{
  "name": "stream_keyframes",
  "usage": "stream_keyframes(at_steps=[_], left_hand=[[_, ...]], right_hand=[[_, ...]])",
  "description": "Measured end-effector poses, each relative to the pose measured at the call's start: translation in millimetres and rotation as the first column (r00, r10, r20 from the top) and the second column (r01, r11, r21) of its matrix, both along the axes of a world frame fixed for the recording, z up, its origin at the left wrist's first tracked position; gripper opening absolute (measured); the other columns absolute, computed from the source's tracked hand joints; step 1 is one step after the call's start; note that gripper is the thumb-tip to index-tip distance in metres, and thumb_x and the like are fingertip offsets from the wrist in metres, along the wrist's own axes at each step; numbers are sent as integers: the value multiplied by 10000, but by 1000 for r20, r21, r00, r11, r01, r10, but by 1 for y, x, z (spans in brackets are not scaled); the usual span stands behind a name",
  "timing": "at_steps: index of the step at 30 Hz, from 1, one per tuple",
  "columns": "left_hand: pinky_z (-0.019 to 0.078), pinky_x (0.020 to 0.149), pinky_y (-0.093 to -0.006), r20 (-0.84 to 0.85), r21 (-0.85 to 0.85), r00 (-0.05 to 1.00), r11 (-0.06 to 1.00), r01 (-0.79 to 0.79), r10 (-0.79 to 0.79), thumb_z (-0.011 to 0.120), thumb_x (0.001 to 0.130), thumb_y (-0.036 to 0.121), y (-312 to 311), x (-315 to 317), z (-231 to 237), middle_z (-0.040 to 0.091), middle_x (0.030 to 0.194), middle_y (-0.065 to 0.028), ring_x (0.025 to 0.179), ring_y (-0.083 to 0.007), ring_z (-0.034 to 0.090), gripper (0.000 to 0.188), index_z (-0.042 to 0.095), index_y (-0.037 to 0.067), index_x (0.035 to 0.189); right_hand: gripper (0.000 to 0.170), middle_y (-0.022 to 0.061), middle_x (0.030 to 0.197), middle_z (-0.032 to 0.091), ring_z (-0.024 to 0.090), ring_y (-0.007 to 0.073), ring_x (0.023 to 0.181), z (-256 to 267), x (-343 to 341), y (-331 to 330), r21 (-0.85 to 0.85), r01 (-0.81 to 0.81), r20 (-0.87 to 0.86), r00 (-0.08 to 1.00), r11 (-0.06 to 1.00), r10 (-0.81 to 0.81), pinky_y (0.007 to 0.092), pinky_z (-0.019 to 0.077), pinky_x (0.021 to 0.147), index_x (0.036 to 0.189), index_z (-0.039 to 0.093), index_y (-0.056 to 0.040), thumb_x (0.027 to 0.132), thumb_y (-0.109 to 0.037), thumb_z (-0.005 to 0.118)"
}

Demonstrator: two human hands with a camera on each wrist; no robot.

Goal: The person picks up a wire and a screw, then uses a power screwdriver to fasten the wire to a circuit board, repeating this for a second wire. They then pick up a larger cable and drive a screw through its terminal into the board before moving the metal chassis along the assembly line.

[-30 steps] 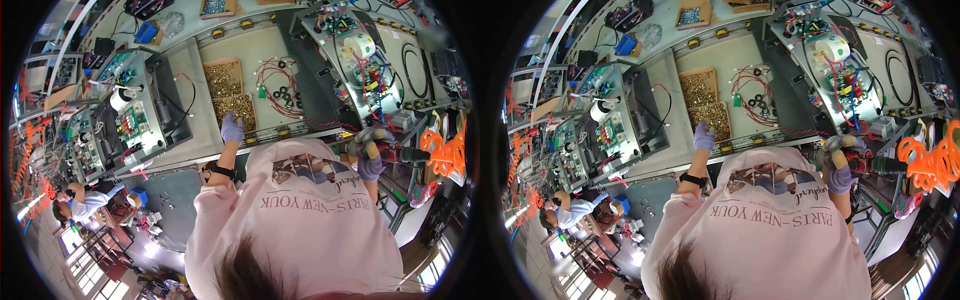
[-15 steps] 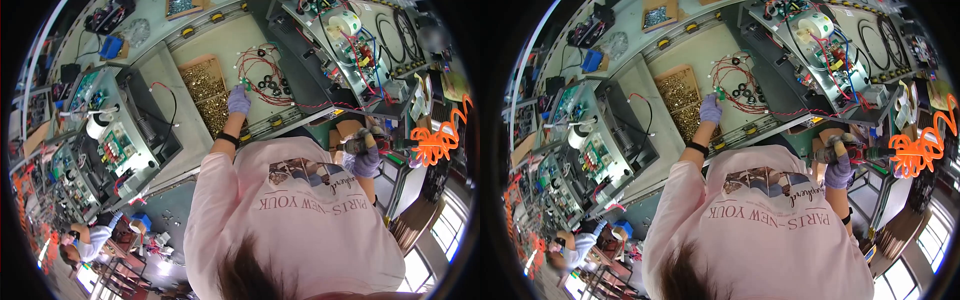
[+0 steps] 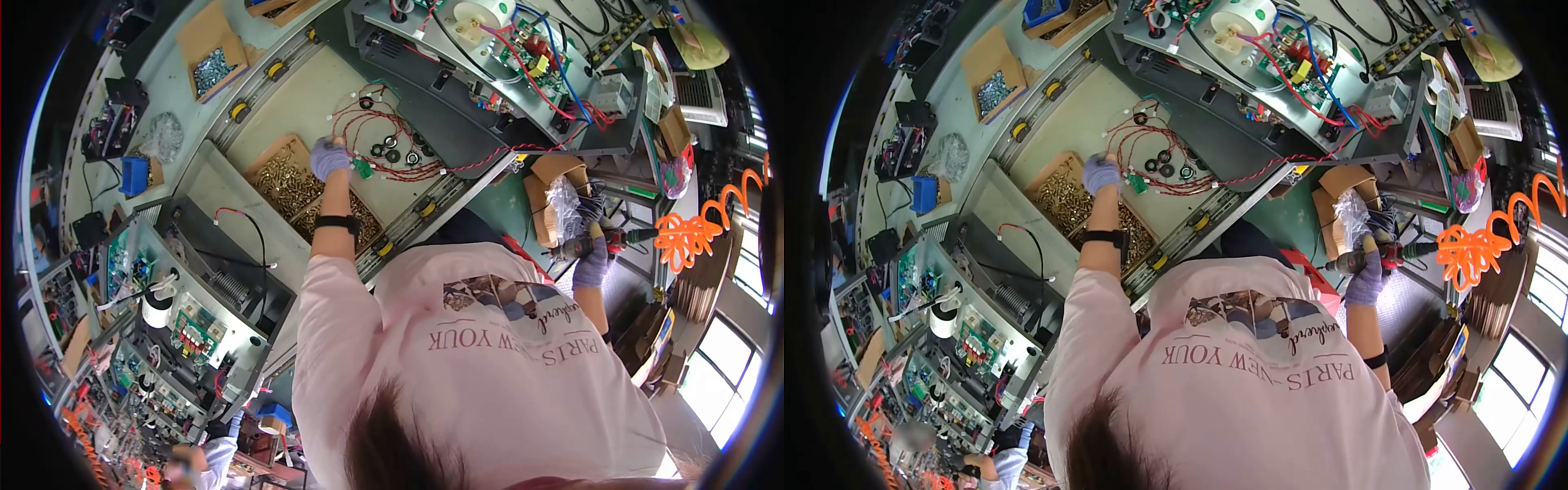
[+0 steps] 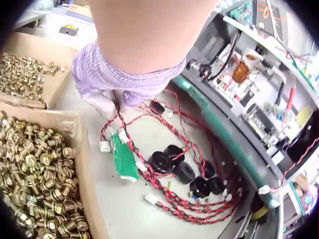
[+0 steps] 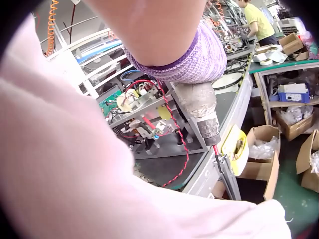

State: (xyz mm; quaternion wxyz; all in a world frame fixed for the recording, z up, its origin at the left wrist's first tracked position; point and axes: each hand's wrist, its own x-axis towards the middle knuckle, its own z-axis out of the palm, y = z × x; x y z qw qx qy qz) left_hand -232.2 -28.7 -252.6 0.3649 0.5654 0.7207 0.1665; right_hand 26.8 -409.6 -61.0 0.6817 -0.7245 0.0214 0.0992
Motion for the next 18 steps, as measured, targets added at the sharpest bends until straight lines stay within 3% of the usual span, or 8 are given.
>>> stream_keyframes(at_steps=[2,3,5,13,14,15,16,18], left_hand=[[482,490,-286,387,77,895,960,-270,221,642,729,18,10,-22,-14,560,775,-70,603,-142,555,200,550,-18,902],[482,490,-286,383,84,898,959,-269,218,642,729,18,9,-23,-2,560,775,-70,603,-142,555,200,550,-18,902],[506,480,-222,704,-32,589,847,-531,397,631,732,-55,5,-28,34,565,815,-102,625,-151,570,222,515,-53,922],[540,596,-263,774,-113,538,908,-403,335,635,786,113,31,-43,21,571,818,-99,671,-195,582,236,514,-66,882],[525,636,-294,355,-178,889,954,-240,290,587,797,159,36,-41,20,599,855,-121,691,-225,595,231,550,-41,905],[510,676,-324,-142,-315,987,941,-122,80,540,808,206,43,-39,18,628,892,-142,712,-255,608,256,587,-16,928],[472,740,-364,-511,-524,543,743,417,-666,500,803,277,45,-37,0,629,920,-149,792,-308,600,325,584,3,957],[471,737,-375,-425,-390,596,732,558,-681,531,779,236,6,-23,-27,633,918,-146,818,-312,601,291,592,23,968]], right_hand=[[348,2,904,571,532,98,771,-9,3,5,-19,18,-2,1000,1000,-18,236,446,672,978,577,-96,661,-45,710],[360,-9,883,567,528,85,740,-19,8,1,-51,56,-75,995,997,-60,237,442,650,978,574,-109,655,-41,720],[312,-28,753,551,483,60,579,-34,12,3,-107,53,-108,992,993,-65,205,397,520,936,580,-95,663,-39,719],[385,-18,792,555,502,96,605,-92,24,23,-5,-35,-227,973,999,33,252,403,508,961,561,-110,637,-50,759],[385,-18,792,555,502,96,605,-102,28,22,-9,-33,-229,973,999,30,252,403,508,961,561,-110,637,-50,759],[379,-17,786,558,497,96,590,-108,32,21,-35,-51,-270,962,998,39,249,399,512,962,567,-104,639,-50,758],[374,-16,780,562,491,97,576,-109,34,22,-59,-70,-311,949,996,48,246,394,517,963,573,-98,641,-50,757],[370,-15,771,561,492,98,571,-106,33,28,-24,-88,-333,940,996,75,243,393,521,966,575,-94,646,-47,753]])
